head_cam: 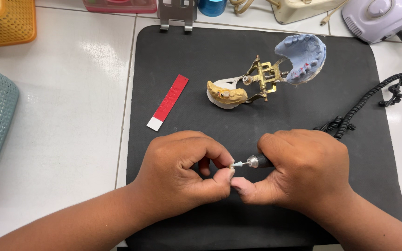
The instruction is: The person uses a rotary handpiece to grind a yellow dental mold, then fits a pink gum-like insert into it and checks the fit. They place the mold into an articulator, apply a red strip, and later grind a small tooth-shaped object with the rotary tool, inspecting it between passes.
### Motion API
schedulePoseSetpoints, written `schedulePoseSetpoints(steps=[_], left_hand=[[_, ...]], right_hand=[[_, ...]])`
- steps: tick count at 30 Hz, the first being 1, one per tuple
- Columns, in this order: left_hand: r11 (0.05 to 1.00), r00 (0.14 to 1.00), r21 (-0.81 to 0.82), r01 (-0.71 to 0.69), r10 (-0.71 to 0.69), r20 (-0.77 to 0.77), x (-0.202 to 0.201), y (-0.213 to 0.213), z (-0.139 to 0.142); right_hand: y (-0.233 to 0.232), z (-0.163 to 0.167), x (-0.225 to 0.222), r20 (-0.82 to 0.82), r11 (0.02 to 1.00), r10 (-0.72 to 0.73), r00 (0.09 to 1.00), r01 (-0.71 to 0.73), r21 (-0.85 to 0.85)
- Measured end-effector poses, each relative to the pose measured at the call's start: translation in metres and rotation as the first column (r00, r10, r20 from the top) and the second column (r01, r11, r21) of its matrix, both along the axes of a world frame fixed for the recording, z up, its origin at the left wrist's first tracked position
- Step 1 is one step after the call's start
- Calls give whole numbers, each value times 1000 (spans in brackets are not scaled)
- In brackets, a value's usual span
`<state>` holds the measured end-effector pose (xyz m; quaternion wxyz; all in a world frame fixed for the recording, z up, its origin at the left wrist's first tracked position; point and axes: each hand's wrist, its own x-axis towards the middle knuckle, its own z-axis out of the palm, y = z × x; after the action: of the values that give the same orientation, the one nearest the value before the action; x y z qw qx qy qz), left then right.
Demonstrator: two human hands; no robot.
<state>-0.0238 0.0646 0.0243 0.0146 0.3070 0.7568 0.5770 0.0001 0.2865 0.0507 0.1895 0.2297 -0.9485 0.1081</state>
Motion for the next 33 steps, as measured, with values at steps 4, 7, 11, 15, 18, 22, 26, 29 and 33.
schedulePoseSetpoints(steps=[4,7,11,15,18,22,26,29,33], left_hand=[[1000,1000,-7,-2,2,4,0,-1,0],[1000,1000,1,-4,4,9,1,0,0],[1000,1000,0,-2,2,15,1,0,0],[1000,1000,-5,0,0,10,1,1,1],[1000,1000,-26,1,-1,21,1,0,1],[1000,999,-9,-13,13,39,1,0,1],[1000,995,10,-7,6,101,2,0,2],[999,981,34,5,-12,196,2,1,3],[999,967,38,26,-35,251,2,2,4]], right_hand=[[0,-1,0,-2,1000,1,1000,-1,-2],[0,-2,0,-4,1000,-1,1000,1,6],[1,-2,0,-6,1000,-2,1000,2,-1],[1,-2,0,-14,1000,0,1000,0,-2],[1,-1,0,7,1000,-14,1000,14,3],[2,0,0,-15,1000,-5,1000,5,-24],[1,1,0,25,999,-26,999,27,-35],[2,4,0,47,997,-17,999,20,-80],[4,8,-1,34,997,-7,999,10,-76]])
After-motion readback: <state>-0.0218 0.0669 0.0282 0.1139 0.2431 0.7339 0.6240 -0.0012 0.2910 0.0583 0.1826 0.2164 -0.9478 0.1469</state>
